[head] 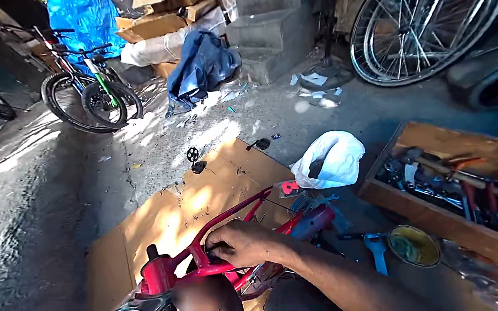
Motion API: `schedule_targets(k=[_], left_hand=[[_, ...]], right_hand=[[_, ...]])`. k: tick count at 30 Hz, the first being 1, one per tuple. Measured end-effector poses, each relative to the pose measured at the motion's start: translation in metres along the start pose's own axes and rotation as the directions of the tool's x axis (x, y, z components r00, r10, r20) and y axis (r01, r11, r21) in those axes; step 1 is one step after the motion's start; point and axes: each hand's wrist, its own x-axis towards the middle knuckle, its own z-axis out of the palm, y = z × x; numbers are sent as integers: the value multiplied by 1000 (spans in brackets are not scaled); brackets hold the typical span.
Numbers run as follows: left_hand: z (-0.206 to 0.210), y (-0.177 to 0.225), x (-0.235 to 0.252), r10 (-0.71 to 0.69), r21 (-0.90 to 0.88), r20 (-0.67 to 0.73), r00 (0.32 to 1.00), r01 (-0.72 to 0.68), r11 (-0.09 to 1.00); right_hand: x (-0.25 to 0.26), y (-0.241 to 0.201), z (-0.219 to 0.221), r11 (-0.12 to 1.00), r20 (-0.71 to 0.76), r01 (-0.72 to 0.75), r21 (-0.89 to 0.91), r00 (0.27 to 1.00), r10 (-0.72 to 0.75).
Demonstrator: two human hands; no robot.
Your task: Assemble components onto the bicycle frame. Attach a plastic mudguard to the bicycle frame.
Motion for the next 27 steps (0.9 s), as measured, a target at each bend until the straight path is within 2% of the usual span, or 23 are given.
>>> schedule_targets(k=[4, 6, 9, 11, 16, 19, 22, 24, 27], left_hand=[[2, 1, -2, 0, -20, -18, 1000, 0, 1000], [0, 0, -3, 5, -26, 6, 1000, -5, 1000], [-2, -3, -5, 10, -28, 40, 999, -9, 1000], [-1, -2, -5, -13, -22, 59, 998, 14, 1000], [-1, -4, -2, 24, 14, 38, 999, -24, 1000], [0, -2, -2, -13, 16, 21, 1000, 13, 1000], [-1, -3, -3, -25, -7, 29, 999, 25, 1000], [-11, -6, -3, -50, -17, 114, 992, 53, 998], [-13, -8, -2, -61, 12, 155, 986, 60, 998]], right_hand=[[4, 6, -1, 999, 43, 26, 30, 999, -28], [8, 4, -2, 991, 99, -39, 127, 995, 26], [11, 1, -5, 920, 193, -194, 339, 972, 134], [12, 0, -5, 888, 222, -236, 394, 962, 157], [0, 2, -2, 993, 109, -69, 99, 992, 58], [-1, 5, -3, 992, 54, -3, 127, 999, -4], [4, 2, -4, 988, 82, -43, 151, 996, 31], [7, 1, -4, 966, 115, -108, 235, 990, 82], [16, 1, -4, 834, 213, -301, 462, 951, 225]])
